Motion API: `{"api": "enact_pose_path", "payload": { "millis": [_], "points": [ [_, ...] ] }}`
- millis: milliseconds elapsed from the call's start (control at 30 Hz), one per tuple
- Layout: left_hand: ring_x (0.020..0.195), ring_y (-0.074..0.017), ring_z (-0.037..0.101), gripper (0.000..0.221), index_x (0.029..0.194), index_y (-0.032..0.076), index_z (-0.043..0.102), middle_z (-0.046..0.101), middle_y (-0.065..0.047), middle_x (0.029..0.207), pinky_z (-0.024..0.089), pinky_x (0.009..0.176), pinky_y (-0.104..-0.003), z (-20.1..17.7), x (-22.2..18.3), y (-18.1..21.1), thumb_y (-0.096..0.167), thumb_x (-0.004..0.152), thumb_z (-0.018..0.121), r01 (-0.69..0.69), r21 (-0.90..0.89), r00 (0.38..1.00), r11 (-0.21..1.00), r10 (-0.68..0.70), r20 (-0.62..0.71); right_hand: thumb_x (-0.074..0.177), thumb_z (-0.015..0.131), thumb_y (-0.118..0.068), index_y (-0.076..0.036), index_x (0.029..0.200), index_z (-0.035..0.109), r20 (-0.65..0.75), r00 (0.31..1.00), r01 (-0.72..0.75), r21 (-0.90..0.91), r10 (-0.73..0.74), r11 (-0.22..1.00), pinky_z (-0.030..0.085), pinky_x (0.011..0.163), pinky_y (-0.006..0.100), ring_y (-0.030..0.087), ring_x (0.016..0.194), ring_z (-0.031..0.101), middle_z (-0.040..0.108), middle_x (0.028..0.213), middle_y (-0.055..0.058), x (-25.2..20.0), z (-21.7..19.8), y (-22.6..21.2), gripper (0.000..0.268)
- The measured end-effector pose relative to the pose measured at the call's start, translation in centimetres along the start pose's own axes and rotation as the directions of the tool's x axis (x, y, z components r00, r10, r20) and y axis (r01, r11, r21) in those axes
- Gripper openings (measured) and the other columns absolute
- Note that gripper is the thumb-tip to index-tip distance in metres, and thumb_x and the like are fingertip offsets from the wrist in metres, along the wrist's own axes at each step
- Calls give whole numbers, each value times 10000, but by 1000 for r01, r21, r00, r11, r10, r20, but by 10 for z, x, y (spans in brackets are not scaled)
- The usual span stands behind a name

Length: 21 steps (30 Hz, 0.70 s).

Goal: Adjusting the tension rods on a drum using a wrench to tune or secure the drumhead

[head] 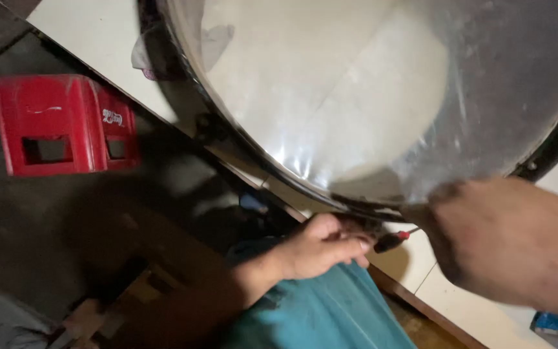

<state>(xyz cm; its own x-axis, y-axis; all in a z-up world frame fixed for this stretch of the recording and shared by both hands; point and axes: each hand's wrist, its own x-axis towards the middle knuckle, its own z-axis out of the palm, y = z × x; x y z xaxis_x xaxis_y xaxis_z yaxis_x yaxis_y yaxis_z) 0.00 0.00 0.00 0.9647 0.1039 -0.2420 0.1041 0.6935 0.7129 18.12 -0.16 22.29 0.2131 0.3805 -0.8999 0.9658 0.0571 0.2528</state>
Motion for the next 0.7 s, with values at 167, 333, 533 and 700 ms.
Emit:
{"api": "enact_pose_path", "payload": {
  "millis": [167, 333, 533, 700],
  "points": [
    [787, -189, 738, 315, 1082, 64, 720, 777, -107, 933, 558, 713, -271, 29, -6, 42, 336, 933, 662, 216, 144, 960, 966, -183, -210, 868, 498, -293, -280, 962, 703, 78, 995, 60, -41, -57, 997, 575, 717, 369, 221, 856, 705, 745, 867, -21, -19, -60, -24, 225],
    [646, -109, 643, 321, 832, 111, 760, 803, -68, 779, 516, 646, -253, 57, -4, 59, 408, 908, 666, 463, 294, 830, 836, -293, -475, 957, 462, -212, -189, 985, 799, 220, 973, -70, -2, 69, 998, 554, 640, 312, 213, 810, 692, 764, 856, 13, -44, -68, -28, 339],
    [732, -136, 766, 374, 971, 213, 803, 814, -9, 823, 533, 675, -301, 67, 7, 32, 526, 881, 619, 436, 494, 773, 752, -32, -634, 872, 657, -542, -279, 885, 718, -35, 999, -28, -90, 25, 996, 511, 540, 331, 224, 720, 644, 690, 723, -34, -43, -27, -4, 270],
    [791, -276, 725, 301, 784, 200, 758, 783, -2, 887, 498, 614, -404, 82, -6, 34, 454, 884, 630, 333, 859, 691, 388, 520, -503, 696, 558, -333, -243, 646, 599, -243, 964, 78, -110, -103, 991, 332, 492, 361, 235, 538, 459, 537, 535, -10, -24, 7, 22, 111]
  ]
}}
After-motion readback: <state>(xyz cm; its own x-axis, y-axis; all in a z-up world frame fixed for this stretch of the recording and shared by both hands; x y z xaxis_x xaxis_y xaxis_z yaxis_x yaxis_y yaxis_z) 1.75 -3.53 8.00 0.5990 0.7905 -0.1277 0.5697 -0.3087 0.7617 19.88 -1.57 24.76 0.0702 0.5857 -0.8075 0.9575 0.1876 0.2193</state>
